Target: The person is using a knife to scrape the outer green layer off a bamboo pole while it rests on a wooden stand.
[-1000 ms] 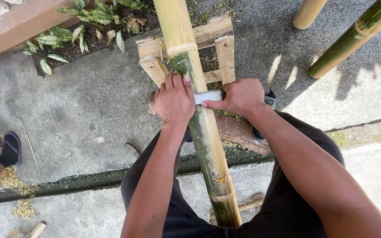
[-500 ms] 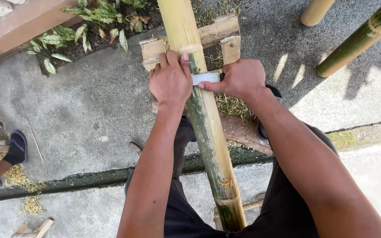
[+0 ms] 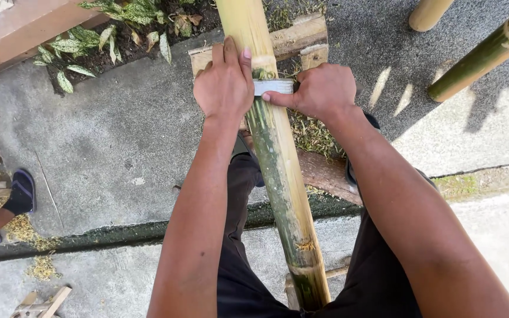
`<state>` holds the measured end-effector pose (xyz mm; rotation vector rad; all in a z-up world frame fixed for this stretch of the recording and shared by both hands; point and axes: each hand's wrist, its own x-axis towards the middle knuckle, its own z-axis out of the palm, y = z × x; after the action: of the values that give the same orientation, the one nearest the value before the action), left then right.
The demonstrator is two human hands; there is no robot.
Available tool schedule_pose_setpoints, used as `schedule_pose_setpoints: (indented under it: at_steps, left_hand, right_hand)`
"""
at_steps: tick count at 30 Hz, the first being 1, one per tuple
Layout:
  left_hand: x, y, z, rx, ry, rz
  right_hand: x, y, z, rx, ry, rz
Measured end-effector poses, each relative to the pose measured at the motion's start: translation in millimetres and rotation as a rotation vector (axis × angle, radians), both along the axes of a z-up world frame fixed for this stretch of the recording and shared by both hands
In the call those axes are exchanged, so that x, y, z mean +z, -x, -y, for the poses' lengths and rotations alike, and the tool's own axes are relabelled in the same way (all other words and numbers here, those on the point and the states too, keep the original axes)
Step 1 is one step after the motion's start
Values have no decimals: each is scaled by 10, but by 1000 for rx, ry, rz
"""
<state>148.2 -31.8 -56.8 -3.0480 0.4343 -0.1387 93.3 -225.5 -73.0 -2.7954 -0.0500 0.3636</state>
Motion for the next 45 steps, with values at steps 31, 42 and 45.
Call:
schedule_pose_setpoints:
  at_steps: [31, 42, 45]
  left_hand:
    - [66, 830, 63, 97, 179, -112]
    - [151, 386, 134, 185, -20, -254]
    - [131, 335, 129, 163, -59, -203]
  right_hand:
    - [125, 649, 110, 56, -35, -19]
    - [80, 349, 61, 45, -32, -110]
    - [62, 286, 69, 46, -31, -99]
